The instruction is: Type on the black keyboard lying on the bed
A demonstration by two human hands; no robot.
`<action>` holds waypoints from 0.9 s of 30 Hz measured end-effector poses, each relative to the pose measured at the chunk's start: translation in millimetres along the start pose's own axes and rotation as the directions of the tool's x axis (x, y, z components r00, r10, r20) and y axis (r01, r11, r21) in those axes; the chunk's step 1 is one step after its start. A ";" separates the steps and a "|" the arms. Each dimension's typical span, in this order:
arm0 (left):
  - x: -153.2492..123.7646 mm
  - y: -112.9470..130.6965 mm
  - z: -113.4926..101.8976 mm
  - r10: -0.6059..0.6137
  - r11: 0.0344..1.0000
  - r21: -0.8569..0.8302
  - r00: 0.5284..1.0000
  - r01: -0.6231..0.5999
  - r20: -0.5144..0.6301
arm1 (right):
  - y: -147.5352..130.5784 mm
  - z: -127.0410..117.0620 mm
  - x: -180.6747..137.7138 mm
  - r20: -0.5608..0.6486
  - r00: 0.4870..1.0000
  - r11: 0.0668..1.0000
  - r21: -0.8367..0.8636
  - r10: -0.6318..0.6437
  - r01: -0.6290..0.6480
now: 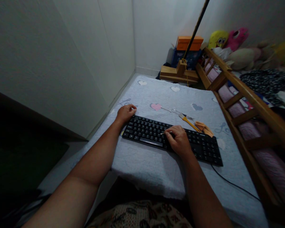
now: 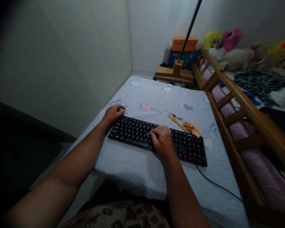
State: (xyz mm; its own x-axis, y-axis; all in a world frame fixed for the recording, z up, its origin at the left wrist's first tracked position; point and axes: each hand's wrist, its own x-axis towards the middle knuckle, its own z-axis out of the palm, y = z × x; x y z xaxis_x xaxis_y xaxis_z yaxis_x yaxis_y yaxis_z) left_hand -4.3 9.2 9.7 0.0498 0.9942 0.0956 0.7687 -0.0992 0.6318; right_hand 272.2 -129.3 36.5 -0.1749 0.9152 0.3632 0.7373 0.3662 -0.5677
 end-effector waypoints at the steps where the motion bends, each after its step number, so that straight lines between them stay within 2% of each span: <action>1: 0.1 -0.2 0.1 0.001 1.000 0.000 1.000 -0.001 0.003 | -0.4 0.3 0.0 0.004 1.000 1.000 -0.001 0.000 0.000; 27: -1.3 1.1 0.2 0.017 1.000 -0.012 1.000 -0.017 -0.005 | -0.7 4.6 6.5 -0.005 1.000 0.998 -0.068 0.015 -0.015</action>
State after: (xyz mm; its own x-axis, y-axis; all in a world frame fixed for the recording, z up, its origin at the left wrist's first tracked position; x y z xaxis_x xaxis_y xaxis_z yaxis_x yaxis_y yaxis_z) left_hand -3.4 7.9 10.1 0.0597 0.9922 0.1098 0.7603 -0.1164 0.6390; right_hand 267.5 -122.9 35.8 -0.1607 0.9199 0.3578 0.7827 0.3396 -0.5215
